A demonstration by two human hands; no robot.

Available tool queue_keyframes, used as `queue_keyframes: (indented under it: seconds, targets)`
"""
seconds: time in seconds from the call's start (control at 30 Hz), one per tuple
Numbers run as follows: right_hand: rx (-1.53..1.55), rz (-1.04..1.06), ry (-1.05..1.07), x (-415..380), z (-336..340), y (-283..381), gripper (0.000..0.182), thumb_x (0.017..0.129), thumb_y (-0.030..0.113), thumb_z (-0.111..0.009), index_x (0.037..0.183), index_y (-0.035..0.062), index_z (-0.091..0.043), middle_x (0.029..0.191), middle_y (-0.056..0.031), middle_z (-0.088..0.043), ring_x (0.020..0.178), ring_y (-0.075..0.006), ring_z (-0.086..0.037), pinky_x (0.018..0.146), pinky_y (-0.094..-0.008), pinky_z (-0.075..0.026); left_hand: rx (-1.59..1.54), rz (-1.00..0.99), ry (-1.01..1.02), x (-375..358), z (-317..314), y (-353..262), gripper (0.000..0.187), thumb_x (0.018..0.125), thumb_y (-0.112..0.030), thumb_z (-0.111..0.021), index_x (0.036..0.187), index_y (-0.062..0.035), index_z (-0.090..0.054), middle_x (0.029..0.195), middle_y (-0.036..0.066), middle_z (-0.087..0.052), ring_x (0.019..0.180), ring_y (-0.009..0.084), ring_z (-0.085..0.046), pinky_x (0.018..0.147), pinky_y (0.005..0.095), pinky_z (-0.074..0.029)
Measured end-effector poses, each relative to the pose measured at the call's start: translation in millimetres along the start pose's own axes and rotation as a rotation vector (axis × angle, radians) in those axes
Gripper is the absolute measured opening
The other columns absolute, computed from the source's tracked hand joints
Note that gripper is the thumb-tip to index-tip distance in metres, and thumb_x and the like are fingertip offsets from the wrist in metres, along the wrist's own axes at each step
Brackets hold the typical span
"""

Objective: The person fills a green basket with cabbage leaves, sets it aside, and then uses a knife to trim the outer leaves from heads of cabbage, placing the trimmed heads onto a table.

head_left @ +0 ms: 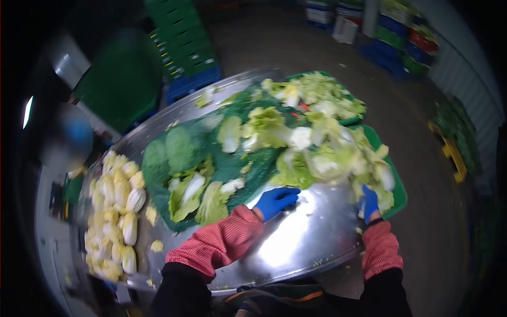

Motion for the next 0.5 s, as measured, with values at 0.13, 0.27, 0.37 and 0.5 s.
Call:
queue_keyframes:
  seconds: [0.13, 0.27, 0.37, 0.5]
  targets:
    - [0.102, 0.289, -0.178, -35, -24, 33, 0.018, 0.092, 0.022, -0.059, 0.108, 0.0125, -0.058, 0.065, 0.0035, -0.048, 0.043, -0.0057, -0.037, 0.036, -0.0261, -0.027, 0.038, 0.013, -0.439, -73, 135, 22, 0.031, 0.092, -0.034, -0.058, 0.112, -0.012, -0.067, 0.094, 0.003, -0.066, 0.081, 0.0125, -0.063, 0.073, 0.028, -0.051]
    - [-0.226, 0.607, -0.098, -73, -106, 30, 0.027, 0.094, 0.015, -0.057, 0.119, 0.007, -0.057, 0.084, -0.0002, -0.059, 0.062, -0.0064, -0.05, 0.052, -0.0227, -0.042, -0.108, -0.047, -0.912, -146, 272, 28, 0.034, 0.088, -0.039, -0.062, 0.106, -0.011, -0.066, 0.087, 0.003, -0.066, 0.078, 0.0134, -0.062, 0.067, 0.0279, -0.048]
    - [-0.516, 0.738, 0.221, -136, -216, 30, 0.026, 0.093, 0.011, -0.057, 0.117, 0.0045, -0.06, 0.095, -0.0035, -0.065, 0.075, -0.0078, -0.056, 0.067, -0.0214, -0.047, -0.148, -0.043, -1.116, -179, 371, 80, 0.031, 0.087, -0.037, -0.064, 0.1, -0.0083, -0.064, 0.084, 0.005, -0.066, 0.075, 0.0143, -0.062, 0.062, 0.0283, -0.048]
    - [-0.467, 0.265, 0.65, -173, -341, -54, 0.026, 0.091, 0.012, -0.058, 0.116, 0.007, -0.062, 0.09, -0.0049, -0.068, 0.067, -0.0142, -0.059, 0.063, -0.0265, -0.05, -0.202, 0.187, -0.984, -174, 447, 157, 0.028, 0.088, -0.026, -0.063, 0.109, -0.0071, -0.063, 0.065, 0.01, -0.062, 0.05, 0.0214, -0.061, 0.044, 0.0357, -0.047]
Point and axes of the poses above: each hand's wrist, its own x-axis towards the middle knuckle, its own z-axis out of the back of the hand, y = z × x, the point moved 8 cm from there along x, towards the middle knuckle
